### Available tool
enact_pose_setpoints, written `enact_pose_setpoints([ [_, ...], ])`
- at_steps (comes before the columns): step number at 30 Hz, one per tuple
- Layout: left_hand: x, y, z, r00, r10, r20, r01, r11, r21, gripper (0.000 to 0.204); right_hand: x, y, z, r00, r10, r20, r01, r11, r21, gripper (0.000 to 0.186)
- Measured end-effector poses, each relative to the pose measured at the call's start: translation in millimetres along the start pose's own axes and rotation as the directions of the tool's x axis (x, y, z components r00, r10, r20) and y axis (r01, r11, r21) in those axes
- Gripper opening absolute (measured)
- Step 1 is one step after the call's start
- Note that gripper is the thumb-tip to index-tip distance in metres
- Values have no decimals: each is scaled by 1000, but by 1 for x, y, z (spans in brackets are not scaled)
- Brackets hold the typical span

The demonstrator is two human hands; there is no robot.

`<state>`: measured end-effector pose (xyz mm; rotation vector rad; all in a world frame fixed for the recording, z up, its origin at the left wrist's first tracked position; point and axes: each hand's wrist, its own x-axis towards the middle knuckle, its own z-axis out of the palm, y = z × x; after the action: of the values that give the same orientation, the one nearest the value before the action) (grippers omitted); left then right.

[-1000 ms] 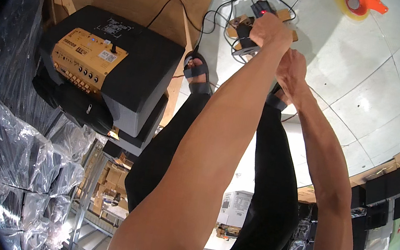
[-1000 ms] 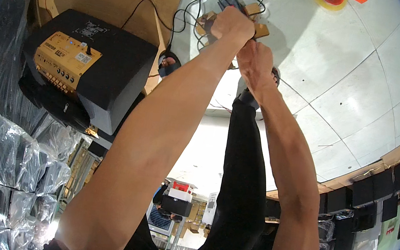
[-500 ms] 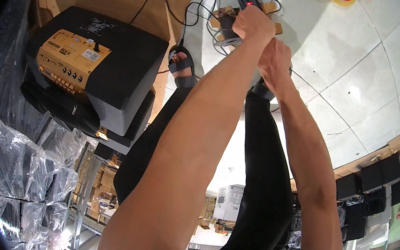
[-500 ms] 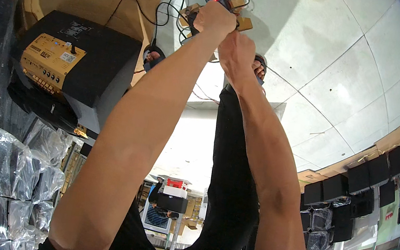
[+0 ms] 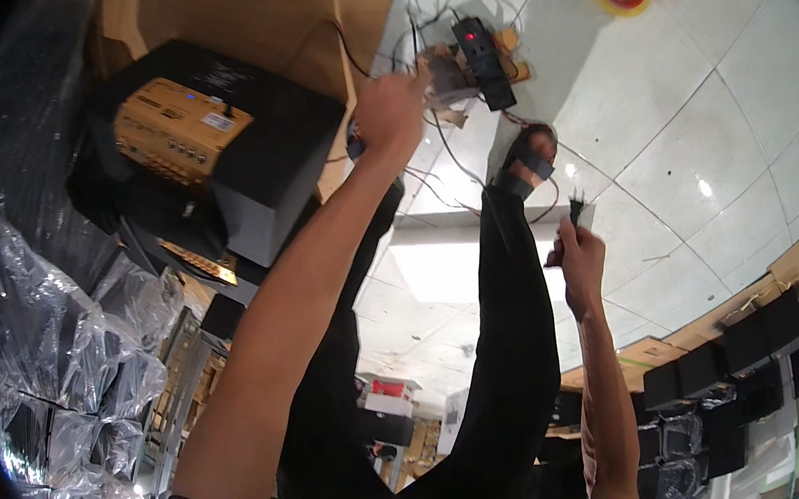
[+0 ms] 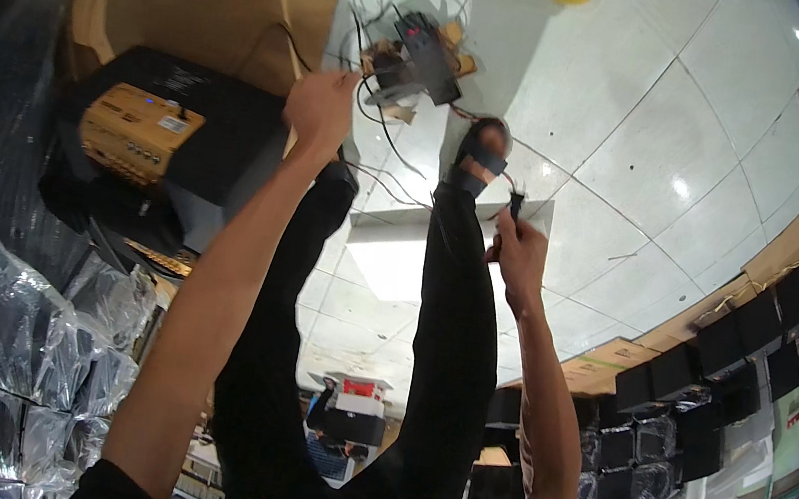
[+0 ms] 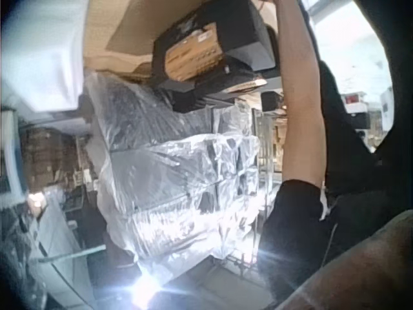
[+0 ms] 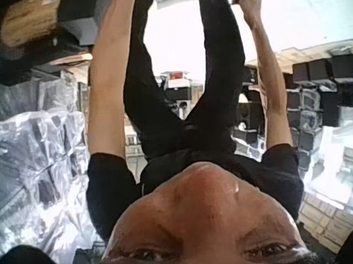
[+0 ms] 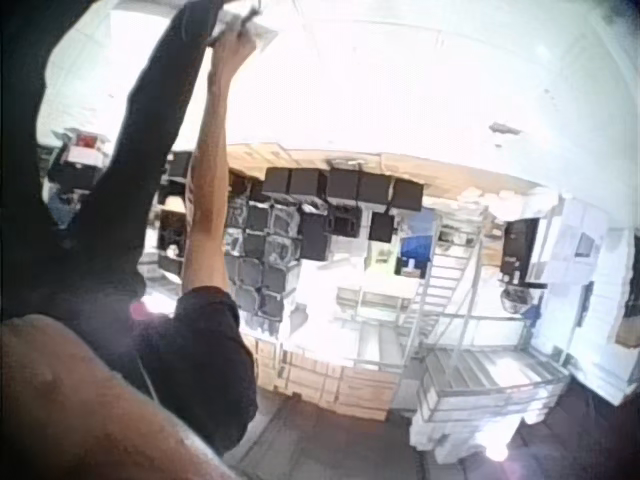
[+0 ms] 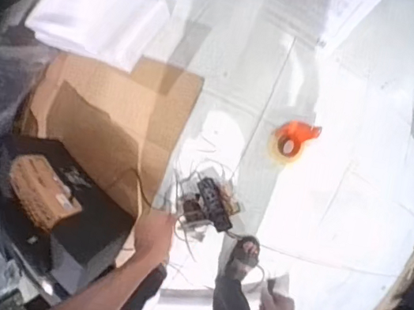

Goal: The person connects a power cable to a black audio amplifier, then retrieves a cloth from a bag and wipes the amplifier's surfaces. The person also handles a power strip and a small black bag containing tools.

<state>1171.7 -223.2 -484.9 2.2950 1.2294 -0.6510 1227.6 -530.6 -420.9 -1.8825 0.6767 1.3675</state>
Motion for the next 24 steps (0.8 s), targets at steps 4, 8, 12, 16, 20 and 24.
enact_pose_setpoints([
  [4, -76, -66, -100, 967, -220, -126, 216, 975, -41, 37, -84, -13, -19, 972, 138, 191, -189, 942, 279, 34],
  [8, -186, -119, -217, 935, -334, -120, 307, 931, -200, 39, -177, -48, -16, 950, 153, 273, -248, 902, 355, 32],
  [12, -266, -120, -310, 905, -422, 51, 366, 712, -599, 37, -255, -64, -29, 1000, -12, 14, 5, 904, 428, 30],
  [16, -319, -93, -388, 934, -313, 172, 306, 455, -836, 24, -351, -106, -57, 973, -180, -145, 231, 753, 616, 26],
  [20, -356, -72, -433, 977, -79, 197, 204, 97, -974, 18, -450, -139, -73, 930, -287, -227, 354, 544, 761, 23],
  [24, -389, -45, -465, 952, 269, 144, 119, 107, -987, 24, -552, -152, -60, 832, -505, -229, 410, 283, 867, 23],
])
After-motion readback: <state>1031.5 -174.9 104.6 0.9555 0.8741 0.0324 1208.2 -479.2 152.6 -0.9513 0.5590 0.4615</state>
